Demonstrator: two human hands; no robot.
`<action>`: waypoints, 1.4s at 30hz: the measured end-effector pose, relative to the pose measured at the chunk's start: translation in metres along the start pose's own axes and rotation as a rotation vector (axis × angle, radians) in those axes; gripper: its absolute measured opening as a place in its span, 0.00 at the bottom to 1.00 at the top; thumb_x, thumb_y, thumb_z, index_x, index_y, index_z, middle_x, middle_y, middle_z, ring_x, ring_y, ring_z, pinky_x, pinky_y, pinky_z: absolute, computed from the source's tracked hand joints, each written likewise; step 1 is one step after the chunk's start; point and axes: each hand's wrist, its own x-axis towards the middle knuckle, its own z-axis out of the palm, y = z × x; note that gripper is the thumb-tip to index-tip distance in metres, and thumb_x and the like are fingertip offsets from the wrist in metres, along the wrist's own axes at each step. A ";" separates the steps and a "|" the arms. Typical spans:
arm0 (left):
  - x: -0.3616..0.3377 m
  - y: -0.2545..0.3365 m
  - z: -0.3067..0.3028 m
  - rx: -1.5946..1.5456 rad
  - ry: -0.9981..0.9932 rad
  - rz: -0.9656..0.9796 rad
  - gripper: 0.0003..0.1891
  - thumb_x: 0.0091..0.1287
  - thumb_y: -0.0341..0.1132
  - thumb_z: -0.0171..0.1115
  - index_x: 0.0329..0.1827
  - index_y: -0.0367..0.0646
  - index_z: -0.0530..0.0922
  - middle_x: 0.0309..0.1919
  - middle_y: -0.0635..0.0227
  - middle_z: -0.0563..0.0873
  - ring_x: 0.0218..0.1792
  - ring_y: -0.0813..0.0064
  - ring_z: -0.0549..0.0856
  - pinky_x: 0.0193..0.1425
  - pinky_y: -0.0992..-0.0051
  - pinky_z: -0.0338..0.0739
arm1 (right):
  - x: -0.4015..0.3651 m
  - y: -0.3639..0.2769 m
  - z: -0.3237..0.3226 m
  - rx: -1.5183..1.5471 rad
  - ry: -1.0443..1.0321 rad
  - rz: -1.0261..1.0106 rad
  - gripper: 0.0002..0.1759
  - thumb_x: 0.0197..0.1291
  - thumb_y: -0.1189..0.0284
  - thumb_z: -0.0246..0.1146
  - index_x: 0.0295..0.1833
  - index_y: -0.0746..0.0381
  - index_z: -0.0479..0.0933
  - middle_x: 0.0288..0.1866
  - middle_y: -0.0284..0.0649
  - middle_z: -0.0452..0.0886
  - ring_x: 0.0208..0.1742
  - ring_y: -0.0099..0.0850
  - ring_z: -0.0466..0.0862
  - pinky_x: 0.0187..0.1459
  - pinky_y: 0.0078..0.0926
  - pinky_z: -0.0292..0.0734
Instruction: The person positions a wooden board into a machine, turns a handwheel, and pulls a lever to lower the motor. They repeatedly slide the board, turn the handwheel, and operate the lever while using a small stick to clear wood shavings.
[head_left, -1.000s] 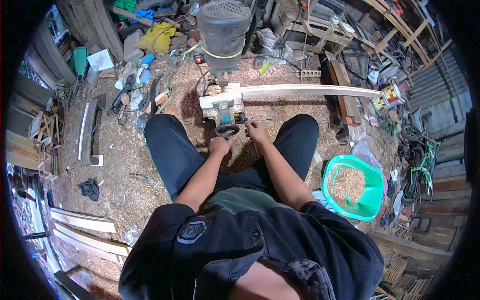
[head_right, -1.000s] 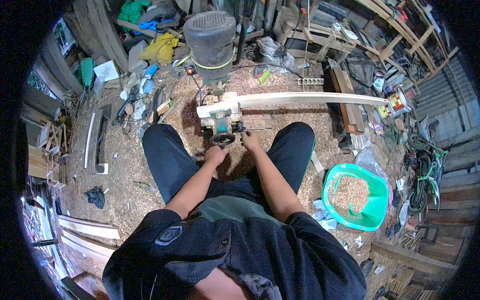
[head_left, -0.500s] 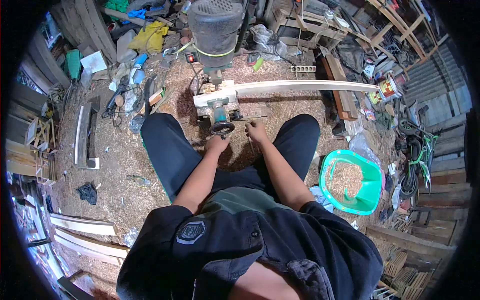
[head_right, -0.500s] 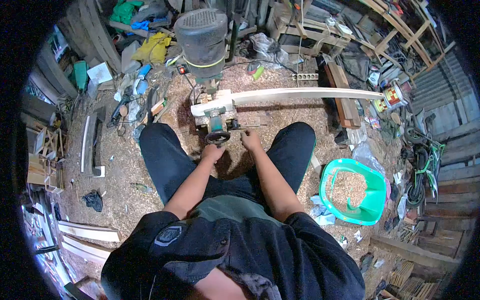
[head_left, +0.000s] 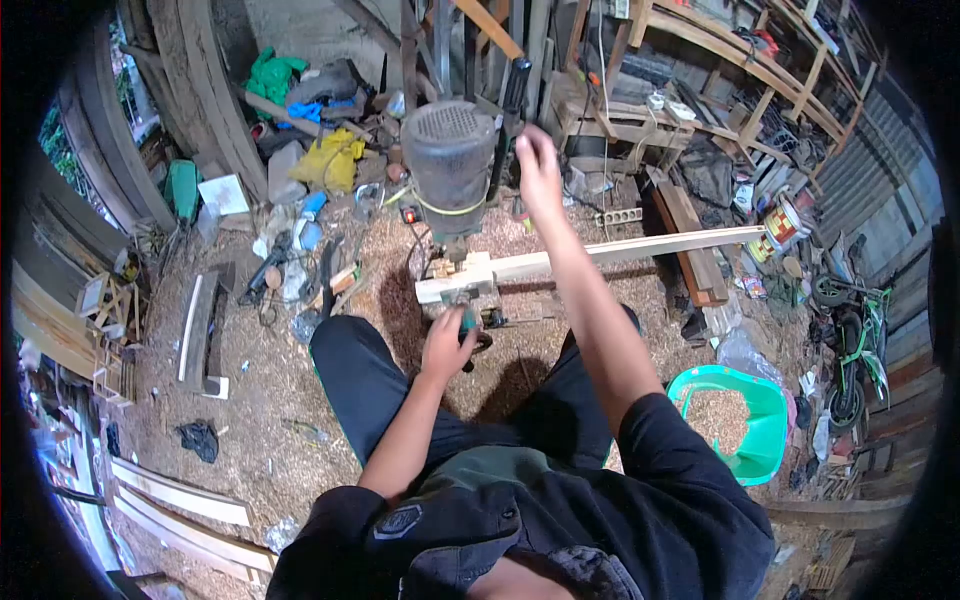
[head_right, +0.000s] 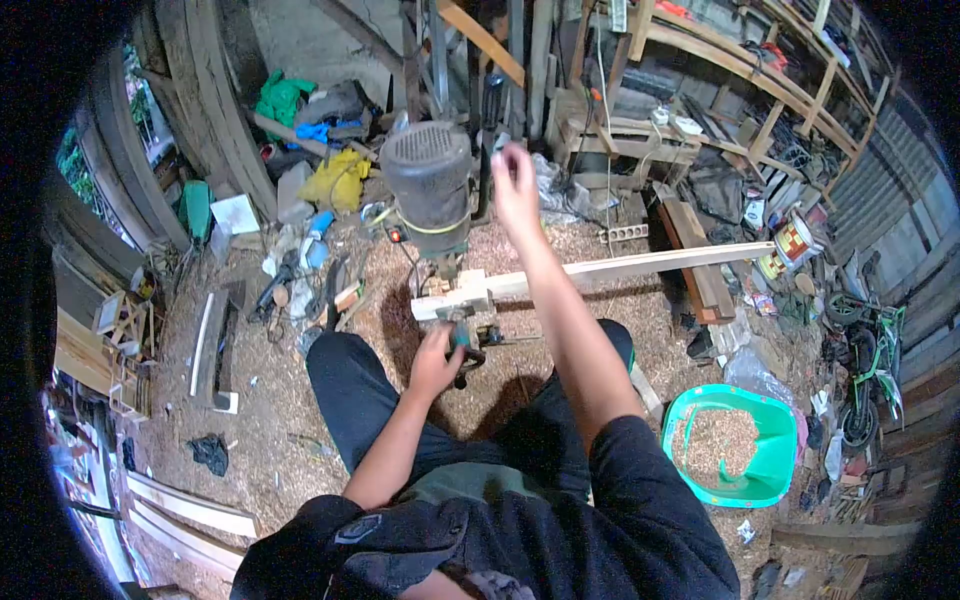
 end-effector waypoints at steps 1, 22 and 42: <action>-0.011 -0.021 0.017 0.032 -0.090 -0.055 0.29 0.68 0.41 0.65 0.69 0.37 0.70 0.63 0.44 0.78 0.64 0.42 0.76 0.69 0.55 0.71 | 0.029 -0.022 0.010 -0.002 0.052 -0.024 0.26 0.74 0.59 0.61 0.66 0.66 0.72 0.57 0.43 0.80 0.60 0.33 0.77 0.65 0.30 0.69; -0.032 -0.066 0.080 0.222 -0.316 -0.179 0.47 0.68 0.60 0.59 0.83 0.44 0.51 0.82 0.49 0.48 0.82 0.43 0.46 0.80 0.40 0.46 | 0.014 -0.092 0.010 0.434 -0.009 0.016 0.18 0.74 0.64 0.47 0.31 0.61 0.70 0.27 0.36 0.72 0.30 0.27 0.72 0.38 0.27 0.68; -0.030 -0.073 0.075 0.137 -0.371 -0.244 0.46 0.68 0.59 0.61 0.82 0.47 0.52 0.83 0.52 0.45 0.83 0.45 0.42 0.81 0.42 0.42 | -0.178 -0.079 -0.055 0.292 -0.035 0.039 0.09 0.66 0.80 0.44 0.38 0.63 0.70 0.27 0.34 0.72 0.38 0.29 0.75 0.46 0.27 0.71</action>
